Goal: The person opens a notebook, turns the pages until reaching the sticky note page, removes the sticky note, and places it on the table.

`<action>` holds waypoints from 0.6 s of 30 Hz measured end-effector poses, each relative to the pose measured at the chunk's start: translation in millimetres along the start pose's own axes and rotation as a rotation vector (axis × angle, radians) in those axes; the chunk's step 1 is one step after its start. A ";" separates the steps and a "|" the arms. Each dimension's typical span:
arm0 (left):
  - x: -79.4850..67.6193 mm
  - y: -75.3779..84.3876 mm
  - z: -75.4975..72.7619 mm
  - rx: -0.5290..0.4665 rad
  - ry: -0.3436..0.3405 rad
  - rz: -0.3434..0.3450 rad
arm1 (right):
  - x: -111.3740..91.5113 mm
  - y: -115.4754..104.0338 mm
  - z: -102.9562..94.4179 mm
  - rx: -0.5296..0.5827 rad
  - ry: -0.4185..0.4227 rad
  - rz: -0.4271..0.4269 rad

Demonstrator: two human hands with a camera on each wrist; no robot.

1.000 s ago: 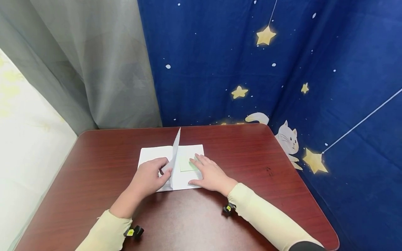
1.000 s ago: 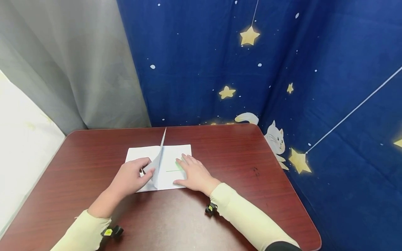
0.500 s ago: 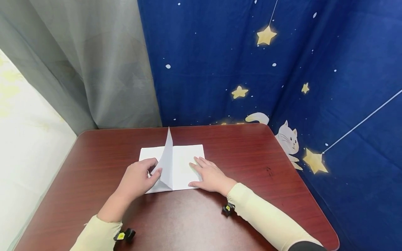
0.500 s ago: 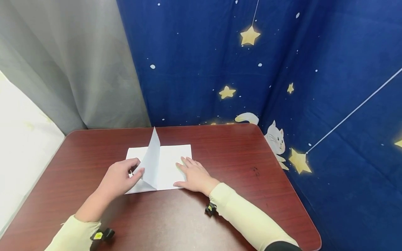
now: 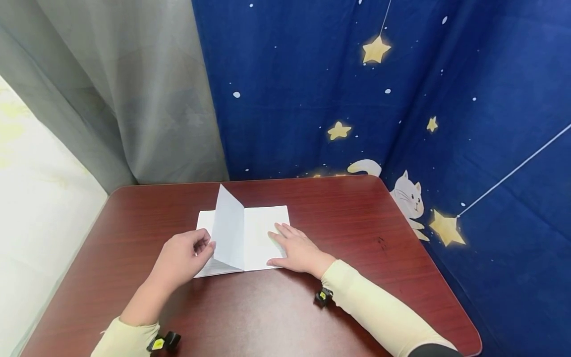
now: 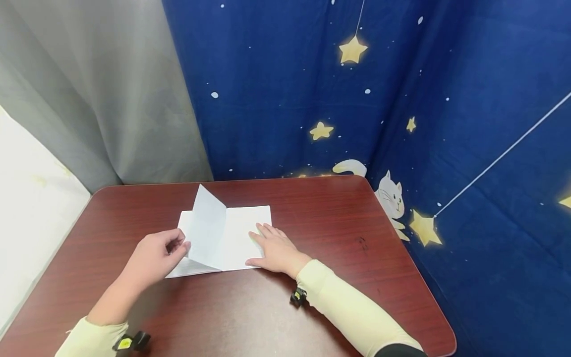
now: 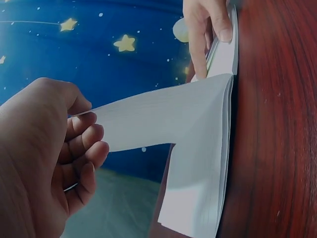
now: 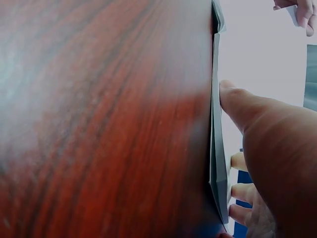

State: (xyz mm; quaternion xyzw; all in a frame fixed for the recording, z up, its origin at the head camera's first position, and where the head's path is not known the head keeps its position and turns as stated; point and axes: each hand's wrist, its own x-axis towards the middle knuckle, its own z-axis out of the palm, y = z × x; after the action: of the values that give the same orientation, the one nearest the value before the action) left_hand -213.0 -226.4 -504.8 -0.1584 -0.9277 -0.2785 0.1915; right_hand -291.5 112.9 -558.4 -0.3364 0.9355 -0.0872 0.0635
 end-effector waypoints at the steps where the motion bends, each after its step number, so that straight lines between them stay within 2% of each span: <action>1: -0.9 -0.3 -1.4 -0.001 -0.002 -0.005 | 0.1 0.1 0.1 0.000 0.003 -0.002; 9: -7.0 -6.7 -8.6 0.005 -0.027 -0.063 | -1.1 -1.1 -1.0 0.013 -0.004 0.004; 18: -11.4 -13.7 -15.7 0.018 -0.128 -0.166 | 0.0 0.1 -0.2 0.005 0.005 -0.005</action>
State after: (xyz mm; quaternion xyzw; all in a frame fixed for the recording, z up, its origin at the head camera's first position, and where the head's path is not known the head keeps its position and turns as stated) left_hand -204.3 -248.5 -504.0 -0.0967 -0.9505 -0.2742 0.1096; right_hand -291.6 113.0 -558.3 -0.3383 0.9346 -0.0905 0.0619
